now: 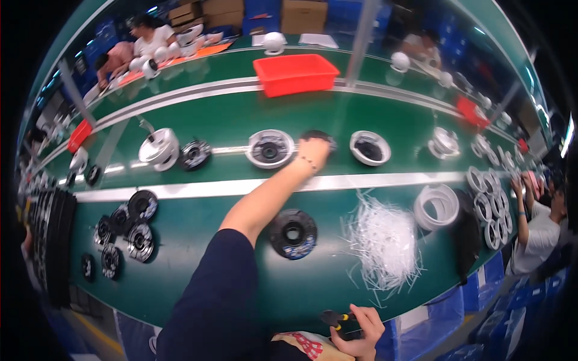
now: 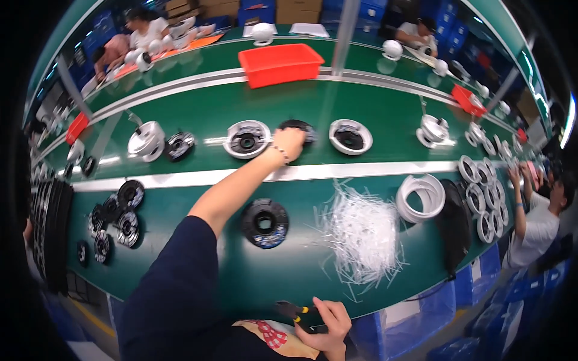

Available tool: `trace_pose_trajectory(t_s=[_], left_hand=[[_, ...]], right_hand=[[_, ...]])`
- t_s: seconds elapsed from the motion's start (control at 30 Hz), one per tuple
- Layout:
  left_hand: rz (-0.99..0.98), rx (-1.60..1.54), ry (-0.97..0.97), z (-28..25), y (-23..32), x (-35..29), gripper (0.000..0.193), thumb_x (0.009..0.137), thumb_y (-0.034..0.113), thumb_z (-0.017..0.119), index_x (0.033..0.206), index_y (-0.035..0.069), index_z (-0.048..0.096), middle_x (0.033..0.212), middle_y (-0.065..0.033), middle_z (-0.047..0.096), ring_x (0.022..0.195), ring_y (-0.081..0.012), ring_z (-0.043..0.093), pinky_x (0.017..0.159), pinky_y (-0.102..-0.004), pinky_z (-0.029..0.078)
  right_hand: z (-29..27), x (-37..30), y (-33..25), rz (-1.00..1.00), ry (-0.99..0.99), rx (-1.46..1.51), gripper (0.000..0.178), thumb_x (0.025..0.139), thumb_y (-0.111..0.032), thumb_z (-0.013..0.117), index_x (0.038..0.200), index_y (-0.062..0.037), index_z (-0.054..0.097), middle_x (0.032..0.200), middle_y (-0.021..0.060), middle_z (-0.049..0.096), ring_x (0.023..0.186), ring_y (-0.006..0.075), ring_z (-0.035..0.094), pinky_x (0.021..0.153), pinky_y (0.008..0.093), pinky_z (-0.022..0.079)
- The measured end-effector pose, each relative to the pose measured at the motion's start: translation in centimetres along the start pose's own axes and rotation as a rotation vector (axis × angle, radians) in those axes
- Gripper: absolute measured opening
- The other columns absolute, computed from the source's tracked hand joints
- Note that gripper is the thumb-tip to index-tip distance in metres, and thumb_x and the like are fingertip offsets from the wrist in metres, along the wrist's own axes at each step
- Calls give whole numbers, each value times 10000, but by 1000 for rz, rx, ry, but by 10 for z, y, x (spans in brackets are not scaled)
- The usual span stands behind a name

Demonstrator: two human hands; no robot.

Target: Assembling security camera modules by cutting wires and fitting components into plastic housings on an assembly line.

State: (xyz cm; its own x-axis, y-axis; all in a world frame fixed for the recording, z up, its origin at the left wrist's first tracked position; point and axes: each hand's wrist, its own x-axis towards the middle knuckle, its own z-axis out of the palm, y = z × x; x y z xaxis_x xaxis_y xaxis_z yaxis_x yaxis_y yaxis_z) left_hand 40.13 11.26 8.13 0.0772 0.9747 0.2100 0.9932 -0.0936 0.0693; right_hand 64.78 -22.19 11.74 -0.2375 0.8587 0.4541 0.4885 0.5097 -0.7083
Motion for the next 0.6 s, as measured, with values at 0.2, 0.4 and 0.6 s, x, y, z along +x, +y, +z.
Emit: trace_pose_trajectory(t_s=[0.2,0.4,0.6], left_hand=[[462,-361,443,-64,-27,-115,296,610,29,565,906,28,547,850,-117,591,821,-284,565,717,-379,445],[186,-181,495,-111,-111,-317,351,554,-18,601,898,51,579,977,-74,605,962,-238,567,870,-400,426],[-141,-79,419,-109,-142,-409,318,578,-39,550,885,45,569,957,-64,604,981,-247,546,909,-430,389]], right_hand=[[18,-2,-19,25,1,-26,536,467,-95,734,972,16,592,761,124,548,590,199,561,543,272,470],[24,55,15,121,-166,143,471,487,-133,663,936,-10,585,1248,172,419,704,144,478,561,232,361],[76,169,73,165,-528,289,470,571,-111,703,995,18,547,1337,195,344,1186,244,382,930,327,321]])
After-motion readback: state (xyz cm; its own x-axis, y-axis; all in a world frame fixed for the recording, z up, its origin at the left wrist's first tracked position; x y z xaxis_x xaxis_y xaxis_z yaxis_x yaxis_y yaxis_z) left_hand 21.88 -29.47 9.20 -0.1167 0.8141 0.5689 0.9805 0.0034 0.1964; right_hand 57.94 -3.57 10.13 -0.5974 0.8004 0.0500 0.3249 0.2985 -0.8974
